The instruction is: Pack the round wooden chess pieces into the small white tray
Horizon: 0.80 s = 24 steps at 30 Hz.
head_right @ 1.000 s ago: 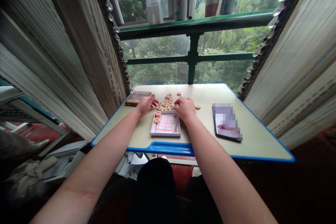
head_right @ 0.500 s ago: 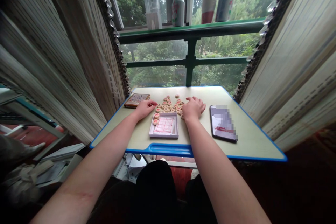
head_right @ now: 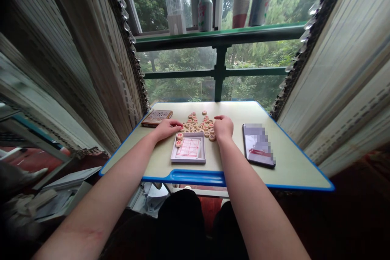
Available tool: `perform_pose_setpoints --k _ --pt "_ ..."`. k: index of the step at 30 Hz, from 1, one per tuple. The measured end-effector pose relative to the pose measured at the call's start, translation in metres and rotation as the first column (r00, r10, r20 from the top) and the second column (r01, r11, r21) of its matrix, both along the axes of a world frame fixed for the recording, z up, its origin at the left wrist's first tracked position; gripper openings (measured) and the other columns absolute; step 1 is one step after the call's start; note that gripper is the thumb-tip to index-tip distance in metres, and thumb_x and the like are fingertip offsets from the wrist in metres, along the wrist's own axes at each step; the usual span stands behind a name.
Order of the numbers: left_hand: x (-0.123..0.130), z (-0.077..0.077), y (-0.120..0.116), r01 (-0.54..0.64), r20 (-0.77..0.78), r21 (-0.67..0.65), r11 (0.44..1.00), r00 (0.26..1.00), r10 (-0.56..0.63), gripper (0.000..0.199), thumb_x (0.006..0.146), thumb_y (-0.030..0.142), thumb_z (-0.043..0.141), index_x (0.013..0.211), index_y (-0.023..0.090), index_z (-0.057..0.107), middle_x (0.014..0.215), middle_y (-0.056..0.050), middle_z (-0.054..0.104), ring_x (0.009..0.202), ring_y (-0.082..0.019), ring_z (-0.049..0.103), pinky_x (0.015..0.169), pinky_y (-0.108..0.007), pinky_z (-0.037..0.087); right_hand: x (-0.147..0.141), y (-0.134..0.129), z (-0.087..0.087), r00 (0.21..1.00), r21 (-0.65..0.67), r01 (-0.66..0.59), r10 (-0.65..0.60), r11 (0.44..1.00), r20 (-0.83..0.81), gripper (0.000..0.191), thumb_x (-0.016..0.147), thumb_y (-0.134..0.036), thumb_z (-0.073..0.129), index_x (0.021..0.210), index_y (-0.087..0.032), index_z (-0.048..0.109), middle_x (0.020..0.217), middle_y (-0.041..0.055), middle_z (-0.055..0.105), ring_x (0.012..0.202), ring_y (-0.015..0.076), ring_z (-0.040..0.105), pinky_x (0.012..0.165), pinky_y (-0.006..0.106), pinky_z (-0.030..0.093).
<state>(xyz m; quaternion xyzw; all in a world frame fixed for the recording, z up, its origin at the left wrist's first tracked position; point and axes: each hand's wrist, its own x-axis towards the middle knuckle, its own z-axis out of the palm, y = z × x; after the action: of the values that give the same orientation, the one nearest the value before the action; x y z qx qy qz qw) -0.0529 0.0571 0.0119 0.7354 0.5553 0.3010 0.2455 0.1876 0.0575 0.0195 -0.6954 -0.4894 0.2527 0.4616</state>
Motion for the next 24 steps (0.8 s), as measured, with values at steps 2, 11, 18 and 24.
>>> perform_pose_setpoints --k 2,11,18,24 --pt "0.000 0.000 0.000 -0.004 0.010 0.008 1.000 1.000 0.004 0.026 0.071 0.031 0.060 0.088 0.015 0.072 0.086 -0.006 0.072 0.083 -0.019 0.063 0.078 -0.029 0.048 0.001 0.002 -0.003 0.995 -0.005 0.036 -0.037 0.999 -0.095 0.048 0.059 -0.010 0.044 0.097 -0.012 0.071 0.081 0.0098 0.070 0.060 0.0175 0.060 0.054 0.026 0.044" --pt "0.000 -0.004 0.004 -0.011 -0.025 0.026 1.000 1.000 0.011 0.026 0.071 0.035 0.062 0.084 0.015 0.073 0.082 -0.006 0.072 0.079 -0.019 0.063 0.075 -0.030 0.048 -0.009 -0.002 -0.004 0.998 -0.017 -0.062 0.062 0.998 0.031 0.039 0.058 -0.011 0.046 0.085 -0.017 0.074 0.076 0.0064 0.071 0.067 0.0184 0.061 0.061 0.026 0.045" --pt "-0.002 -0.006 0.007 -0.008 -0.023 0.038 0.999 1.000 0.008 0.029 0.073 0.035 0.060 0.088 0.015 0.073 0.086 -0.007 0.072 0.082 -0.020 0.063 0.078 -0.030 0.048 -0.010 -0.005 0.004 0.958 -0.035 -0.054 0.061 0.998 0.280 0.039 0.067 -0.013 0.043 0.089 -0.023 0.073 0.085 0.0045 0.071 0.086 0.0213 0.061 0.074 0.029 0.044" --pt "-0.002 -0.004 0.006 -0.026 -0.037 0.047 0.999 0.999 0.028 0.026 0.071 0.034 0.062 0.086 0.017 0.074 0.086 -0.006 0.072 0.081 -0.020 0.063 0.076 -0.030 0.049 -0.021 -0.009 0.005 0.852 0.085 -0.195 0.126 0.977 0.507 0.034 0.074 -0.014 0.042 0.086 -0.020 0.074 0.094 0.0047 0.071 0.097 0.0214 0.056 0.087 0.031 0.040"
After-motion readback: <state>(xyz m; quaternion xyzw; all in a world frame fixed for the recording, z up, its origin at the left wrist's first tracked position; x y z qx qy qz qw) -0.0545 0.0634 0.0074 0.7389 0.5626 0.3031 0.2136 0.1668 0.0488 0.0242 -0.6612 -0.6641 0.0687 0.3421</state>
